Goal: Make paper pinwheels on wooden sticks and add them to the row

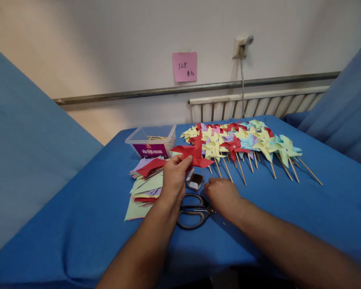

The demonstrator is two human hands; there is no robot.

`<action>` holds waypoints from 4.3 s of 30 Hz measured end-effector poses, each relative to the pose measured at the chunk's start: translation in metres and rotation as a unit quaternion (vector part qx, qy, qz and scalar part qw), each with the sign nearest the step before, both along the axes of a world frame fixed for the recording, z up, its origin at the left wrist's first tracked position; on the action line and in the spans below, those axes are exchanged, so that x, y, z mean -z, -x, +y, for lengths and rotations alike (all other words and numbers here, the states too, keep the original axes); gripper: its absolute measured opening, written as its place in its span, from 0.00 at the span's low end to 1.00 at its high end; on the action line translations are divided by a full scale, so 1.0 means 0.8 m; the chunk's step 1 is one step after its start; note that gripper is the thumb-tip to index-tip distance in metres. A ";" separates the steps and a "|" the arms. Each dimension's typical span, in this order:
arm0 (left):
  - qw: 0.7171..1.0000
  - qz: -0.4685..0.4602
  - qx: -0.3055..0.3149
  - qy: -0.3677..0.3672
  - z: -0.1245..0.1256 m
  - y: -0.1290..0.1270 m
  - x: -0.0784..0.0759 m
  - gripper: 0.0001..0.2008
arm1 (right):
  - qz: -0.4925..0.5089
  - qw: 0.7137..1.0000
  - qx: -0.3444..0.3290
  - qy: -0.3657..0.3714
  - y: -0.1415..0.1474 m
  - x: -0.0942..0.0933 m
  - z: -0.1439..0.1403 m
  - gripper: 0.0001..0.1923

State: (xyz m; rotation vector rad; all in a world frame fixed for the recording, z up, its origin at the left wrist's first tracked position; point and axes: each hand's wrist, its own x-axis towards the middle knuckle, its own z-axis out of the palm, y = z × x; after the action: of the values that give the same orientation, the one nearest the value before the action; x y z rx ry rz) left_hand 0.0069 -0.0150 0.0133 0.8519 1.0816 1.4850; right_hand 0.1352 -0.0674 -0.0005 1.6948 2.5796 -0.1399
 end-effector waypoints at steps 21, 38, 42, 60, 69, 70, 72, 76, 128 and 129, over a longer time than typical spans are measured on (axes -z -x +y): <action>1.000 0.020 0.008 -0.006 -0.001 0.003 0.003 0.12 | 0.042 0.999 0.015 0.023 -0.003 -0.003 0.001 0.16; 0.991 0.122 0.011 -0.050 -0.014 -0.011 0.000 0.09 | 0.584 0.793 0.044 -0.168 -0.032 -0.004 0.018 0.04; 0.987 0.148 0.029 -0.048 -0.015 -0.015 0.008 0.10 | 0.604 0.772 0.068 -0.188 -0.032 -0.002 0.023 0.04; 0.990 0.124 0.053 -0.033 -0.027 -0.025 0.002 0.11 | 0.631 0.750 0.105 -0.168 -0.028 0.004 0.025 0.04; 0.994 0.069 0.079 -0.014 -0.027 -0.026 0.001 0.09 | 0.650 0.735 0.132 -0.141 -0.029 0.001 0.024 0.04; 0.995 0.059 0.081 -0.007 -0.027 -0.026 0.001 0.09 | 0.658 0.729 0.137 -0.130 -0.029 0.001 0.025 0.04; 0.996 0.044 0.083 0.006 -0.027 -0.027 0.000 0.09 | 0.675 0.715 0.145 -0.108 -0.029 0.002 0.026 0.05; 0.996 0.036 0.085 0.017 -0.027 -0.026 0.001 0.10 | 0.700 0.693 0.153 -0.081 -0.028 0.003 0.028 0.06; 0.995 0.083 0.049 -0.010 -0.033 -0.026 -0.007 0.10 | 0.676 0.712 0.138 -0.130 -0.031 -0.003 0.021 0.06; 0.996 0.076 0.048 -0.007 -0.034 -0.027 -0.008 0.10 | 0.673 0.715 0.135 -0.134 -0.031 -0.002 0.021 0.06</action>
State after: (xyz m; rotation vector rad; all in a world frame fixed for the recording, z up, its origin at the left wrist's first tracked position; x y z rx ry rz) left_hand 0.0284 -0.0420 0.0198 1.0267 1.1268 1.3677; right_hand 0.1603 -0.0503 0.0014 2.7386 3.1302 -1.6790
